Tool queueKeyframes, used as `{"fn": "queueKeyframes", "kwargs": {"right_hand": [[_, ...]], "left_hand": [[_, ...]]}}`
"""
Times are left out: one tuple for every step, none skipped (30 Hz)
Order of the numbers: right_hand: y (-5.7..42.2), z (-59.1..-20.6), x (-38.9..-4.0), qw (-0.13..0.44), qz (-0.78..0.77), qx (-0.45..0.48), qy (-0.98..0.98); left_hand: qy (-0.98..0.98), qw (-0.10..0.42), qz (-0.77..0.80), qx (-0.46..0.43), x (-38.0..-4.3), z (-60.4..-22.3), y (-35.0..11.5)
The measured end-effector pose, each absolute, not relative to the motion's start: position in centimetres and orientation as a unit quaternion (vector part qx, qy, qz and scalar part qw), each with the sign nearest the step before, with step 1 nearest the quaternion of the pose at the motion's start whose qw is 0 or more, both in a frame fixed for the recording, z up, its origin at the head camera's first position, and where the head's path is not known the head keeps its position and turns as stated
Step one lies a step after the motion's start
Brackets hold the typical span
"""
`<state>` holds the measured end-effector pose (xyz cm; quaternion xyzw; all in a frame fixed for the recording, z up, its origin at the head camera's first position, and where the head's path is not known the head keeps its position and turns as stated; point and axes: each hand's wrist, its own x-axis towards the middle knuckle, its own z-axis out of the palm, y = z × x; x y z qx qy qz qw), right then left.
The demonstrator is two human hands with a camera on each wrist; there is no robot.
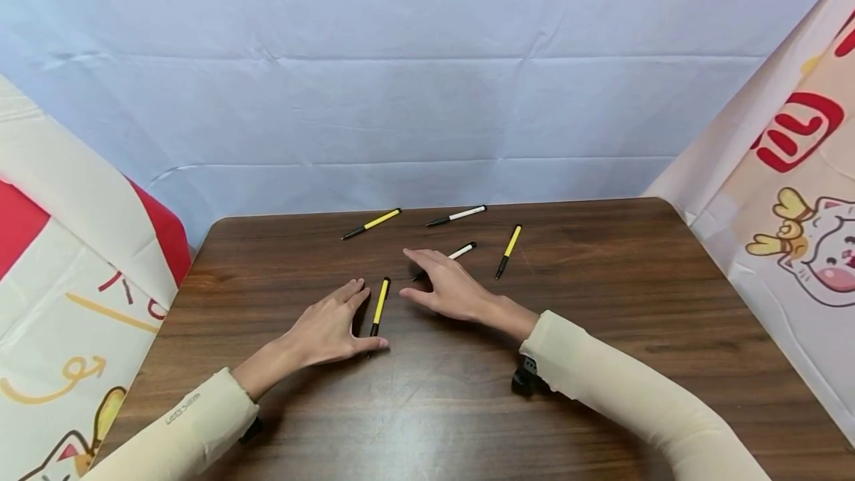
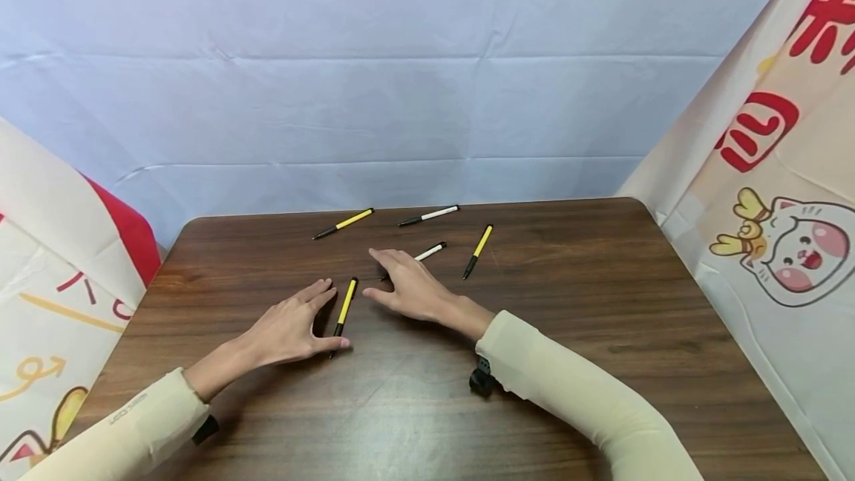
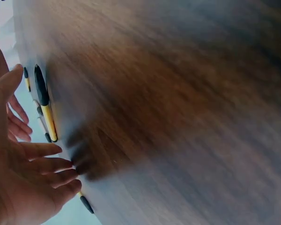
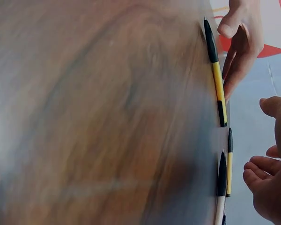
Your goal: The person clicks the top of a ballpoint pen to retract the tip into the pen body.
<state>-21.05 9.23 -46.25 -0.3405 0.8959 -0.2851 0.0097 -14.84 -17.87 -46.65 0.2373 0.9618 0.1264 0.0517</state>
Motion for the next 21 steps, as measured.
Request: {"fn": "queueKeyframes", "kwargs": {"right_hand": [[9.1, -46.3, -21.0, 0.01, -0.287, -0.34, 0.895], [8.9, -46.3, -21.0, 0.011, -0.291, -0.339, 0.895], [8.7, -46.3, -21.0, 0.011, -0.295, -0.339, 0.893], [8.6, -46.3, -21.0, 0.012, -0.3, -0.339, 0.892], [8.4, -46.4, -21.0, 0.012, -0.305, -0.338, 0.89], [8.3, -46.4, -20.9, 0.012, -0.311, -0.337, 0.889], [8.2, -46.4, -20.9, 0.013, -0.317, -0.337, 0.886], [8.1, -46.5, -20.9, 0.015, -0.327, -0.336, 0.883], [8.0, -46.6, -20.9, 0.017, -0.334, -0.336, 0.88], [7.9, -46.6, -20.9, 0.019, -0.342, -0.335, 0.878], [7.8, -46.7, -20.9, 0.021, -0.35, -0.334, 0.875], [7.7, -46.8, -20.9, 0.026, -0.359, -0.332, 0.872], [7.7, -46.9, -20.9, 0.029, -0.369, -0.331, 0.868], [7.6, -47.1, -21.0, 0.033, -0.379, -0.329, 0.864], [7.4, -47.2, -21.0, 0.035, -0.386, -0.328, 0.861], [7.3, -47.3, -21.0, 0.037, -0.395, -0.327, 0.858], [7.2, -47.3, -21.0, 0.04, -0.403, -0.326, 0.854], [7.1, -47.4, -20.9, 0.043, -0.409, -0.324, 0.852], [7.0, -47.5, -20.9, 0.044, -0.414, -0.324, 0.849], [6.9, -47.6, -20.9, 0.045, -0.418, -0.325, 0.847], [6.7, -47.7, -20.8, 0.045, -0.421, -0.326, 0.845]], "left_hand": [[0.962, 0.053, 0.128, 0.236, -14.8, -46.6, -17.8], [0.962, 0.053, 0.13, 0.235, -14.8, -46.6, -17.8], [0.962, 0.053, 0.132, 0.235, -14.8, -46.6, -17.7], [0.961, 0.053, 0.135, 0.234, -14.8, -46.6, -17.6], [0.961, 0.052, 0.136, 0.234, -14.8, -46.6, -17.6], [0.961, 0.051, 0.138, 0.233, -14.7, -46.6, -17.5], [0.962, 0.049, 0.138, 0.232, -14.7, -46.7, -17.5], [0.962, 0.048, 0.139, 0.231, -14.7, -46.7, -17.4], [0.962, 0.048, 0.138, 0.23, -14.7, -46.7, -17.4], [0.963, 0.047, 0.138, 0.229, -14.6, -46.8, -17.3], [0.963, 0.047, 0.137, 0.228, -14.6, -46.8, -17.3], [0.963, 0.047, 0.136, 0.227, -14.6, -46.8, -17.3], [0.963, 0.047, 0.136, 0.227, -14.6, -46.9, -17.2], [0.963, 0.047, 0.135, 0.226, -14.5, -46.9, -17.2], [0.964, 0.047, 0.135, 0.226, -14.5, -46.9, -17.1], [0.964, 0.047, 0.135, 0.225, -14.5, -46.9, -17.1], [0.964, 0.046, 0.136, 0.225, -14.5, -46.9, -17.0], [0.964, 0.045, 0.135, 0.226, -14.5, -46.9, -17.0], [0.964, 0.044, 0.135, 0.226, -14.5, -46.9, -16.9], [0.964, 0.043, 0.135, 0.226, -14.5, -46.9, -16.9], [0.964, 0.042, 0.135, 0.227, -14.5, -46.8, -16.9]]}}
